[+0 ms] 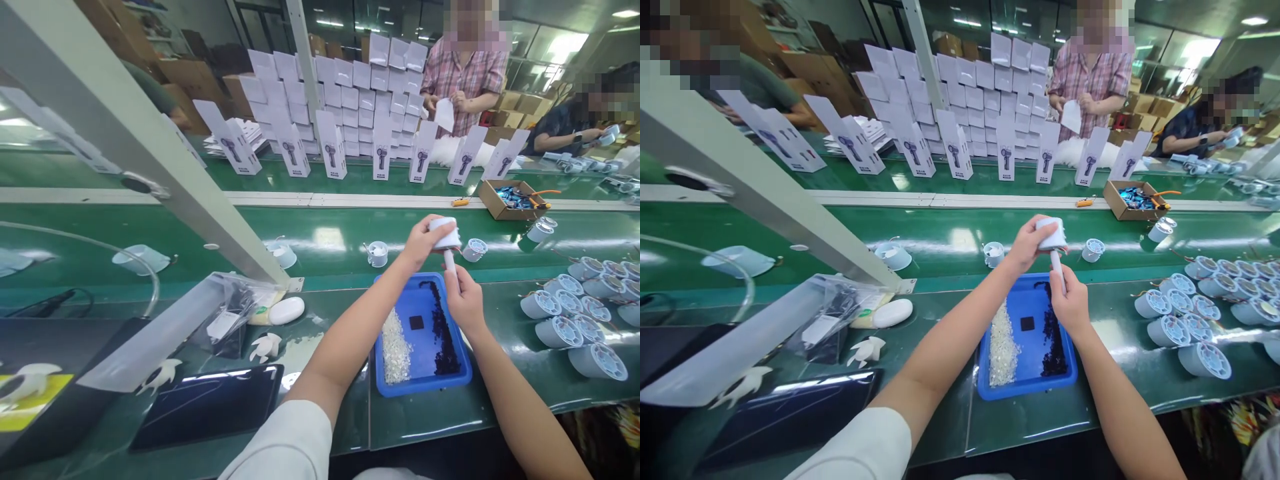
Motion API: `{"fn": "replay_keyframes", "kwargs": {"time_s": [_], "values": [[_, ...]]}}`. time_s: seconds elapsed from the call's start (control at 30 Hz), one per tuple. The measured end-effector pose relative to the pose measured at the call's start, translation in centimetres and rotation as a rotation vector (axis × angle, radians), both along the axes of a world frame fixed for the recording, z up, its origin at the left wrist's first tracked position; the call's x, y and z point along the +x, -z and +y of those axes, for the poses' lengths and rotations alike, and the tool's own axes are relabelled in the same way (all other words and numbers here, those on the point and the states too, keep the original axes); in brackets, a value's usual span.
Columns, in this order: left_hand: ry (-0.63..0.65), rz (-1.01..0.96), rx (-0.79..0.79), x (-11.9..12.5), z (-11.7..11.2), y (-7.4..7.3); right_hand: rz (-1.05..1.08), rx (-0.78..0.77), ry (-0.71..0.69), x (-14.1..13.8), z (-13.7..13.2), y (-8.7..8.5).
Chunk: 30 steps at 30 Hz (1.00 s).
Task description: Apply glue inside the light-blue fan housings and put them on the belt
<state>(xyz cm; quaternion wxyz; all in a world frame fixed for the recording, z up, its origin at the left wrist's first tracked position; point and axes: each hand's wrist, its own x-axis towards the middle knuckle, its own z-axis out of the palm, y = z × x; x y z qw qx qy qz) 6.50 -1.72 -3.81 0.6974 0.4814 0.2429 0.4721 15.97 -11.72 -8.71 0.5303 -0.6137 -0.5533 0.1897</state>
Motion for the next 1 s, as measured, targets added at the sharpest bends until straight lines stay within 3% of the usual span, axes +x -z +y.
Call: {"fn": "replay_keyframes", "kwargs": {"time_s": [0.1, 0.2, 0.27, 0.37, 0.5, 0.63, 0.8, 1.0], "values": [[-0.211, 0.193, 0.051, -2.0, 1.9, 0.7, -0.092, -0.025, 0.088, 0.1, 0.0, -0.4], [-0.318, 0.685, 0.226, -3.2, 3.0, 1.7, -0.065, -0.042, 0.137, 0.3, 0.3, -0.5], [-0.228, 0.946, 0.377, -3.4, 3.3, 2.3, -0.035, -0.053, 0.142, 0.4, 0.4, -0.5], [-0.08, 1.136, 0.537, -3.3, 3.4, 2.7, 0.003, -0.071, 0.127, 0.4, 0.4, -0.6], [0.035, 1.374, 0.601, -4.1, 3.5, 2.4, 0.03, -0.067, 0.07, 0.2, 0.3, -0.5], [0.075, 1.481, 0.511, -6.0, 4.1, 1.9, 0.117, -0.087, -0.024, -0.3, 0.1, 0.0], [0.073, 1.42, 0.37, -8.2, 5.5, 2.2, 0.176, -0.081, -0.139, -1.3, -0.3, 0.3], [-0.158, 1.323, 0.373, -9.6, 6.3, 2.2, 0.282, -0.147, -0.297, -2.1, -0.3, 0.5]]}}
